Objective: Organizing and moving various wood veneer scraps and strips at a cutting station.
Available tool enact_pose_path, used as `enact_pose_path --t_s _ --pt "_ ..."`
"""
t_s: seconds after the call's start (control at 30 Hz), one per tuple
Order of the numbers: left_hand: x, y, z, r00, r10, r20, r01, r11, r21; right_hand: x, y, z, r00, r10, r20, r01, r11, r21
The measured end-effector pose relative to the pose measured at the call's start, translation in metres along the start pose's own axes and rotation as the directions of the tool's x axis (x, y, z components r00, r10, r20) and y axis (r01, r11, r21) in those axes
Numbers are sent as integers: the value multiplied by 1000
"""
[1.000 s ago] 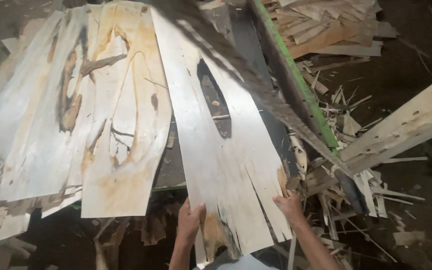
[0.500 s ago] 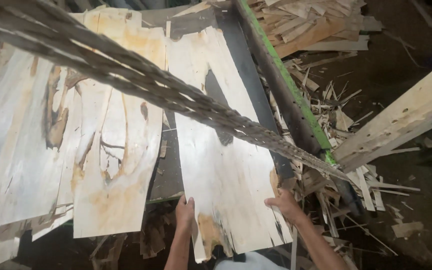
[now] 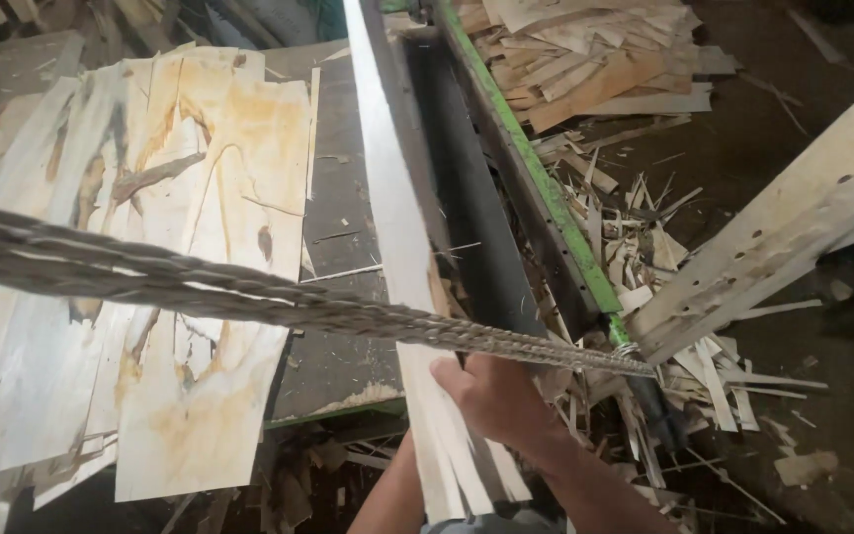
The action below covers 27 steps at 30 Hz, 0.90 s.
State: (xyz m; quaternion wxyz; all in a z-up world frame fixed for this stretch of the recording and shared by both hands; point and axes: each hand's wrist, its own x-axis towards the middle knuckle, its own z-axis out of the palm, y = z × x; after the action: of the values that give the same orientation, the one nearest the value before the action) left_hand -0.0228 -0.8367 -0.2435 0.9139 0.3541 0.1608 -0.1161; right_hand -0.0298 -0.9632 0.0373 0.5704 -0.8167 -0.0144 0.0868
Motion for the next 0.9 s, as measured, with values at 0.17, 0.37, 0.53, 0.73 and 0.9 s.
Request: enact_pose_path --t_s 0.17,0.37,0.53,0.73,0.9 --pt "-54 -24 -51 999 2 54 -4 999 33 9 7 12 918 -22 396 340 559 -756" --pt "-6 16 -82 995 -19 94 13 997 71 18 171 -14 959 -166 228 242 900 -363" --pt "51 -42 -138 933 -92 -348 170 965 201 11 315 -68 884 -347 -314 -24 637 -771" --pt "63 -48 -137 918 -111 -381 205 955 214 71 640 -104 960 -276 49 145 339 -930" --pt "42 -11 -84 902 -48 -429 273 833 482 47 498 -95 954 218 -206 -169 959 229"
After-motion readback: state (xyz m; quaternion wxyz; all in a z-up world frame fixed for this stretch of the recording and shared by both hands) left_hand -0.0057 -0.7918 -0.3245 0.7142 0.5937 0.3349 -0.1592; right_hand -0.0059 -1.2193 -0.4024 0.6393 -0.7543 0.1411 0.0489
